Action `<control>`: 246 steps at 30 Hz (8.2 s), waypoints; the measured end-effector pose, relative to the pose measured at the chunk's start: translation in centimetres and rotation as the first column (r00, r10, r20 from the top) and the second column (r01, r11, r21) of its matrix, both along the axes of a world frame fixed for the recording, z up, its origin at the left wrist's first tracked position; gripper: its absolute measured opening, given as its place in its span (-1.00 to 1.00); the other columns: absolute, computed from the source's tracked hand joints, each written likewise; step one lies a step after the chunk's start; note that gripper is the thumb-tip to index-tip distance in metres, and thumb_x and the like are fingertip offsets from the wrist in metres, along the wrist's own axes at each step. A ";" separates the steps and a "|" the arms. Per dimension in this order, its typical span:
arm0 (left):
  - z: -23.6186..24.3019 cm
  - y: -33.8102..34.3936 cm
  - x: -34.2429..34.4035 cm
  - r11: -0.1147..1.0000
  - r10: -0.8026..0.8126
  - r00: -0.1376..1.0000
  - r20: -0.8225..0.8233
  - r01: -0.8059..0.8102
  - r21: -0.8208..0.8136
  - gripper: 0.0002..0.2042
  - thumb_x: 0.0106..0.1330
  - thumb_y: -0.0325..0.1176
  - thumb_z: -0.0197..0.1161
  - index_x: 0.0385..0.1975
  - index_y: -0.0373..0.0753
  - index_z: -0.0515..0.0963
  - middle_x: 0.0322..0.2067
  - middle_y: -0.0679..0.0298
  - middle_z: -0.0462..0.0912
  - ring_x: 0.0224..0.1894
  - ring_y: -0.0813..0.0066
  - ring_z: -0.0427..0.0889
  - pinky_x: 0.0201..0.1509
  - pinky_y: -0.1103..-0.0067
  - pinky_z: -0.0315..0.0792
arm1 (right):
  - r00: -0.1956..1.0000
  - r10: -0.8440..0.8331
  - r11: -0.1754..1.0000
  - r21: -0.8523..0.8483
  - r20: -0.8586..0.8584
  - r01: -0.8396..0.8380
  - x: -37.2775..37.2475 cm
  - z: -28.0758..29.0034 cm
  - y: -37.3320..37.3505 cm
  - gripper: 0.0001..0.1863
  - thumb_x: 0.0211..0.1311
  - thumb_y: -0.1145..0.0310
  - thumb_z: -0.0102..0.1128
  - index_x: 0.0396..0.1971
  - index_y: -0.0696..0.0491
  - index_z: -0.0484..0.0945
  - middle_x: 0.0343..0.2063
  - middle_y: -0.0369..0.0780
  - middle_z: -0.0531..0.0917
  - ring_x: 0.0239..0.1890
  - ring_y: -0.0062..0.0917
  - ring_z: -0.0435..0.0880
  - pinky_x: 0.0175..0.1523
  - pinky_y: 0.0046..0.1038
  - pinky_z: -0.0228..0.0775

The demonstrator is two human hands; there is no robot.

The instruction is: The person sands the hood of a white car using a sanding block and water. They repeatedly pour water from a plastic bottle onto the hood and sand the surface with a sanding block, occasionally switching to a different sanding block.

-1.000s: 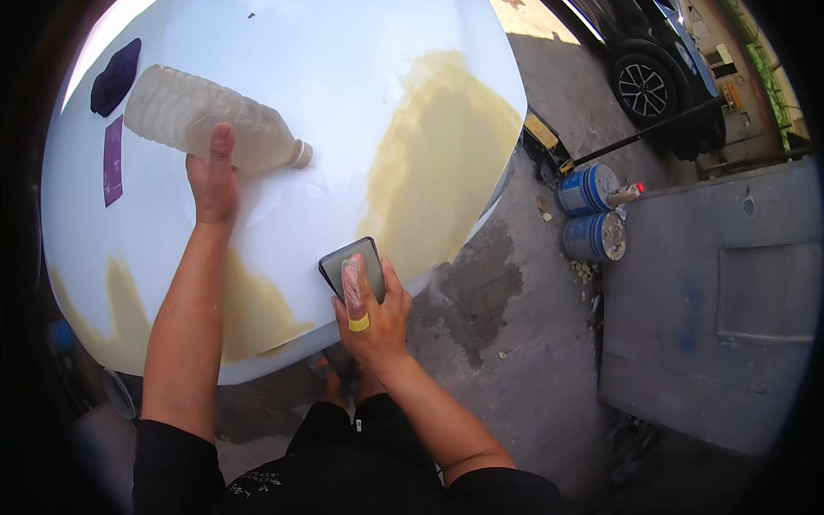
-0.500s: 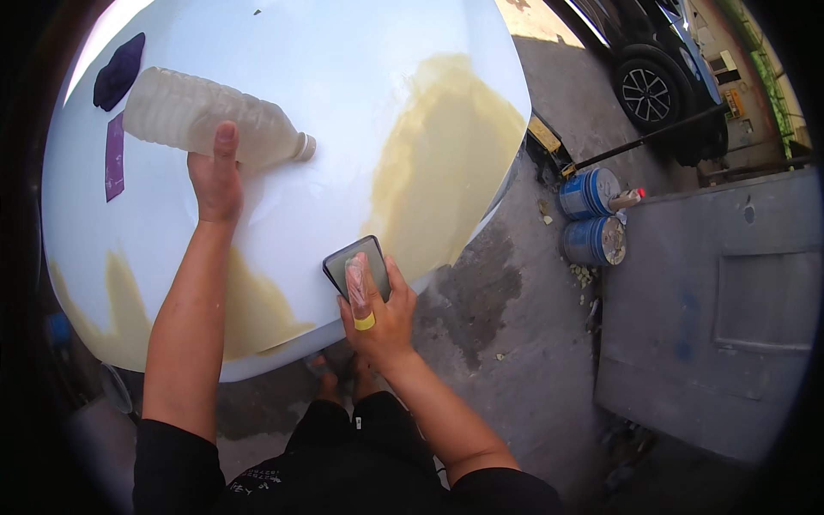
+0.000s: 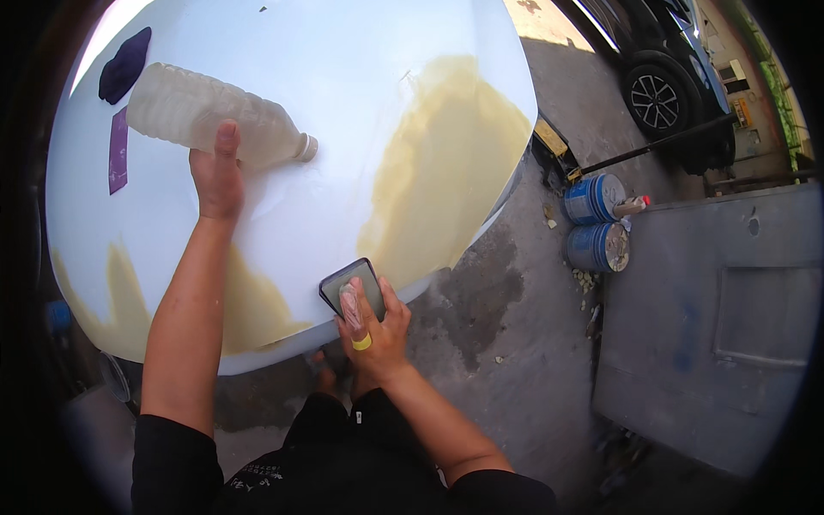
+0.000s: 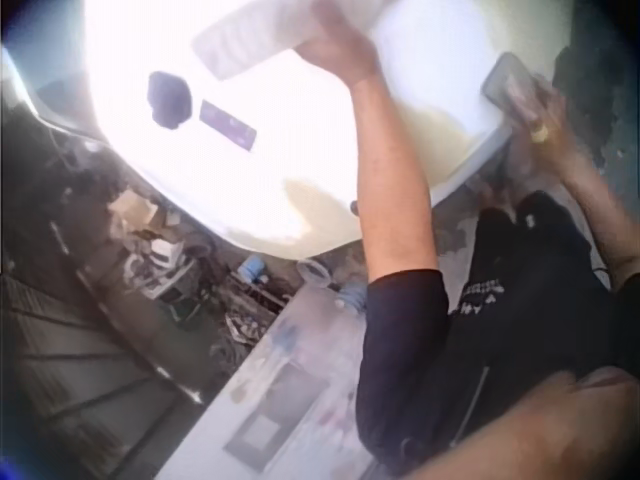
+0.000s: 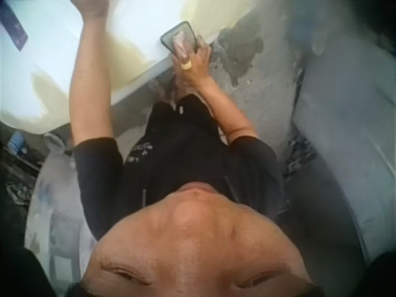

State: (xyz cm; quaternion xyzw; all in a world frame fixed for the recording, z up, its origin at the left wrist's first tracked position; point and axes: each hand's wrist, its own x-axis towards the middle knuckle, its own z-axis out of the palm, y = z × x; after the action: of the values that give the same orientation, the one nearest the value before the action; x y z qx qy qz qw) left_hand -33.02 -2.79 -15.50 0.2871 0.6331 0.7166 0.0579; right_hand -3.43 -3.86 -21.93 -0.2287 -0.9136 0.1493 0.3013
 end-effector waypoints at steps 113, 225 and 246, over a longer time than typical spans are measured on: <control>2.3 12.0 -7.6 0.971 -0.200 0.959 0.201 0.167 0.169 -0.28 0.35 0.14 0.23 0.30 -0.29 0.23 0.19 0.21 0.36 0.24 0.37 0.35 0.34 0.41 0.25 | 0.953 -0.128 0.985 -0.077 0.274 0.155 -15.8 7.5 23.7 -0.29 0.27 0.29 0.20 0.42 -0.10 0.19 0.26 -0.09 0.43 0.26 0.01 0.32 0.29 -0.10 0.24; 1.5 11.8 -7.6 0.916 -0.325 0.903 0.283 0.226 0.332 -0.41 0.38 -0.02 0.27 0.25 -0.26 0.30 0.14 0.26 0.46 0.19 0.39 0.45 0.31 0.41 0.33 | 0.932 -0.315 0.923 -0.170 0.179 0.345 -14.7 6.3 31.8 -0.29 0.27 0.23 0.20 0.38 0.13 0.22 0.07 0.05 0.56 0.15 -0.01 0.37 0.24 -0.15 0.27; 1.2 11.5 -7.9 0.918 -0.341 0.892 0.297 0.249 0.308 -0.39 0.39 -0.03 0.25 0.28 -0.25 0.26 0.15 0.25 0.45 0.21 0.38 0.44 0.32 0.42 0.33 | 0.983 -0.161 0.982 -0.086 0.087 0.168 -9.2 4.4 23.0 -0.29 0.17 0.31 0.30 0.33 0.09 0.30 0.12 -0.02 0.56 0.12 0.02 0.42 0.25 -0.10 0.26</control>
State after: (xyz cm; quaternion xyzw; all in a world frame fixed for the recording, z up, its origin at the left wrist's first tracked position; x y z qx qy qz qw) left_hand -40.89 8.70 -14.28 0.2557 0.4611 0.8156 0.2383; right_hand -12.68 19.14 -17.49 -0.3232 -0.8949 0.1571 0.2648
